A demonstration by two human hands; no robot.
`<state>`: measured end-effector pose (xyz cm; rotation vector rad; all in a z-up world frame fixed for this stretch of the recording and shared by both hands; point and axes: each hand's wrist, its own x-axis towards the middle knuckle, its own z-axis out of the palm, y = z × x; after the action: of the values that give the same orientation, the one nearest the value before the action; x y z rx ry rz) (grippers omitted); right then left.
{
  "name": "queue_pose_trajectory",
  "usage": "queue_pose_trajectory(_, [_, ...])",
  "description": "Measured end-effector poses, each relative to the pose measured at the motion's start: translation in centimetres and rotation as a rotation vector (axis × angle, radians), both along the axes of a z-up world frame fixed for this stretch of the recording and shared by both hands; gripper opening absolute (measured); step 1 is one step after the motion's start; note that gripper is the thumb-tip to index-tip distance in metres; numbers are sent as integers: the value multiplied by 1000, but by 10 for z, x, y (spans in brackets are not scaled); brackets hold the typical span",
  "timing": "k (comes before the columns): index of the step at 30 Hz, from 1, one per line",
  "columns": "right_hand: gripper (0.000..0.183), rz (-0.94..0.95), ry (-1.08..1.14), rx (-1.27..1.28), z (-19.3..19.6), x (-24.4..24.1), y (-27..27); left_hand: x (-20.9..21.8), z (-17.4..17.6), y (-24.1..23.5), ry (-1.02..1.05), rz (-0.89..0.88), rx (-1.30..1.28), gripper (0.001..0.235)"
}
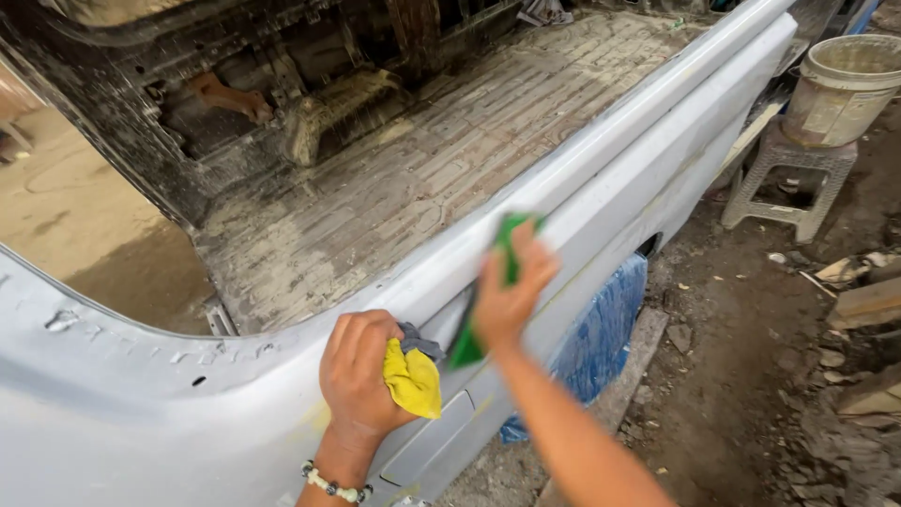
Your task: The person sands the surface of a white car door using a green sanding block and a yellow cloth. They repeatedly rub the sanding block along the door's edges and flat surfaces while wiping away residue with the cloth.
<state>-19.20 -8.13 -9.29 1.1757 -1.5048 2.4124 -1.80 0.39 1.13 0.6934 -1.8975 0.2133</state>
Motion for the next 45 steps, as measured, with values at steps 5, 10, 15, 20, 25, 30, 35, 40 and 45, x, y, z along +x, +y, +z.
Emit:
queue_pose_trajectory(5, [48, -126, -276, 157, 20, -91, -45, -3, -1, 1, -15, 20, 21, 33])
queue_pose_trajectory(10, [57, -76, -115, 328, 8, -1, 14, -6, -3, -4, 11, 8, -17, 34])
queue_pose_trajectory(15, [52, 2, -374, 122, 50, -107, -54, -3, -1, -8, -3, 27, -18, 35])
queue_pose_trajectory(20, [50, -71, -237, 137, 38, -6, -3, -5, 1, -5, -54, 43, -17, 36])
queue_pose_trajectory(25, [50, -43, 71, 22, 10, 3, 3, 1, -3, -3, -91, 36, -12, 38])
queue_pose_trajectory(30, [47, -71, -278, 92, 56, -76, -28, -3, -4, -9, -181, -21, -47, 44])
queue_pose_trajectory(35, [50, -79, 49, -69, -12, 20, 8, -5, -13, -15, -304, -10, -127, 44])
queue_pose_trajectory(40, [50, 23, 116, -15, 13, -31, 0, -4, -43, 6, -324, -58, -35, 45])
queue_pose_trajectory(45, [50, -109, 16, 67, 1, -41, -19, -20, -58, 22, -323, -59, 125, 40])
